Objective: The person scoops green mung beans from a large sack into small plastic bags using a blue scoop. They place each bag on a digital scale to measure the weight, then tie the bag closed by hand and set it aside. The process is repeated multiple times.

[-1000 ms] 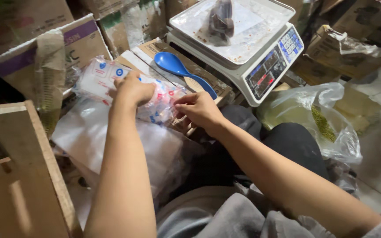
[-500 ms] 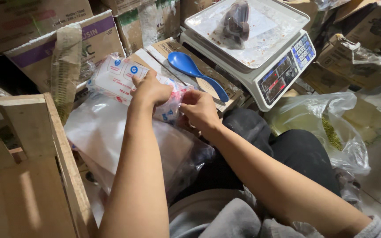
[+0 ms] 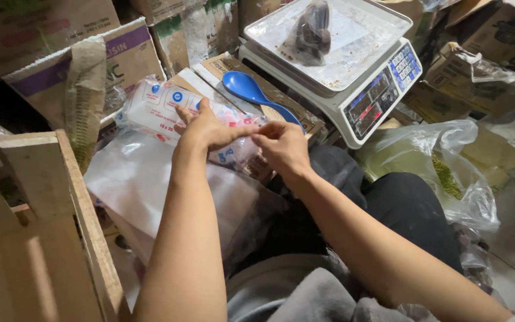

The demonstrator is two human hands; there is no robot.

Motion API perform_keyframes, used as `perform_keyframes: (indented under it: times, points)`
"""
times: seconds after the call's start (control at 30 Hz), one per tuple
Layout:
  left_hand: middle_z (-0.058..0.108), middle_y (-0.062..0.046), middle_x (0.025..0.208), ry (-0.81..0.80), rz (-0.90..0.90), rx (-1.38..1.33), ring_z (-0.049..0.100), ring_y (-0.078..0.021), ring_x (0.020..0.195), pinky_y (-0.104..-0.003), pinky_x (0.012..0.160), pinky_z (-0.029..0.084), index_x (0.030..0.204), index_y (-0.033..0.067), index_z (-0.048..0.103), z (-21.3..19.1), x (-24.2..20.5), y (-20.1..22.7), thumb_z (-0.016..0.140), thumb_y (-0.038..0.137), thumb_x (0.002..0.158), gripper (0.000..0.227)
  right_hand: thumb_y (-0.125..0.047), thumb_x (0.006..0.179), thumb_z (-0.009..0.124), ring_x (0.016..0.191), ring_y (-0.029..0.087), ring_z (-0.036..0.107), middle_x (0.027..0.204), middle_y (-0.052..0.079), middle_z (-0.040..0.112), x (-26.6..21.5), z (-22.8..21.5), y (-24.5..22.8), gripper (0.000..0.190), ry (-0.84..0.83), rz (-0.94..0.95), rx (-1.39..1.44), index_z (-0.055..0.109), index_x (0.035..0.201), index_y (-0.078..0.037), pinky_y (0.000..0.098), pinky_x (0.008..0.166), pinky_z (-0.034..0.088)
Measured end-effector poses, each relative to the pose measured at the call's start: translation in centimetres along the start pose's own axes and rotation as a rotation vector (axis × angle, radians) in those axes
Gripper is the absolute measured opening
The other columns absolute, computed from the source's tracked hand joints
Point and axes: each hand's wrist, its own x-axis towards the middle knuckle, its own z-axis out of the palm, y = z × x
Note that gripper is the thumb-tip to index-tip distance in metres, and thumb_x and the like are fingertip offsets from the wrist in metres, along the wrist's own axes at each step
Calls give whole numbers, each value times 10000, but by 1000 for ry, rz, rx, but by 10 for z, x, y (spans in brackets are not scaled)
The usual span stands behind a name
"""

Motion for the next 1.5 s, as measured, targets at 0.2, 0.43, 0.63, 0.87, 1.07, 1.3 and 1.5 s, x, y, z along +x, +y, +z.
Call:
perform_keyframes:
  times: [0.2,0.43,0.63,0.87,1.07,1.3,1.5]
  points:
    - [-77,-454,1579,139,119,99,-146,-520,1554,-640,1257,56,1652,100,60,24,1,-4,957,610,549,1511,-178,871,743,628,129,605,763,34,678,5,-66,6,165,147,-83,28,724,951,-36,276,519,484]
    - [-189,-322,1656,91,-47,7,-112,-551,1522,-677,1212,155,1652,194,43,22,-15,15,948,455,609,1406,-170,983,570,762,169,676,926,50,633,-11,-148,-3,112,267,121,321,532,1060,-97,358,590,608]
    - [92,-371,1610,374,369,-326,195,-534,1492,-564,1212,324,1649,76,163,41,-35,69,822,461,860,1098,-161,991,571,755,215,675,930,54,624,-37,-205,-16,82,306,114,519,539,1049,-112,395,637,615]
    - [508,-277,1450,-516,243,-862,699,-313,1135,-391,830,505,1534,86,337,40,-75,105,609,614,844,911,-123,1020,580,814,195,659,963,32,623,-71,-246,-21,33,254,-13,571,565,1049,-120,415,729,611]
    - [738,-95,1291,-828,218,-885,666,-145,1021,-311,739,434,1326,75,582,74,-82,102,638,434,886,571,-116,1028,546,884,177,677,965,8,636,-87,-264,-21,49,143,-38,665,575,1067,-125,440,775,613]
    - [783,-39,1005,-681,176,-1119,699,-113,842,-275,685,476,1224,116,574,93,-88,108,811,149,788,497,-134,1011,574,915,206,673,972,15,648,-90,-280,-14,55,207,25,606,573,1065,-143,440,771,602]
    - [739,-69,838,-392,241,-1185,680,-126,661,-251,553,485,1159,45,578,94,-93,114,886,91,718,539,-130,934,795,942,96,642,1094,37,658,-86,-254,-7,349,485,-186,8,582,1210,-99,255,741,551]
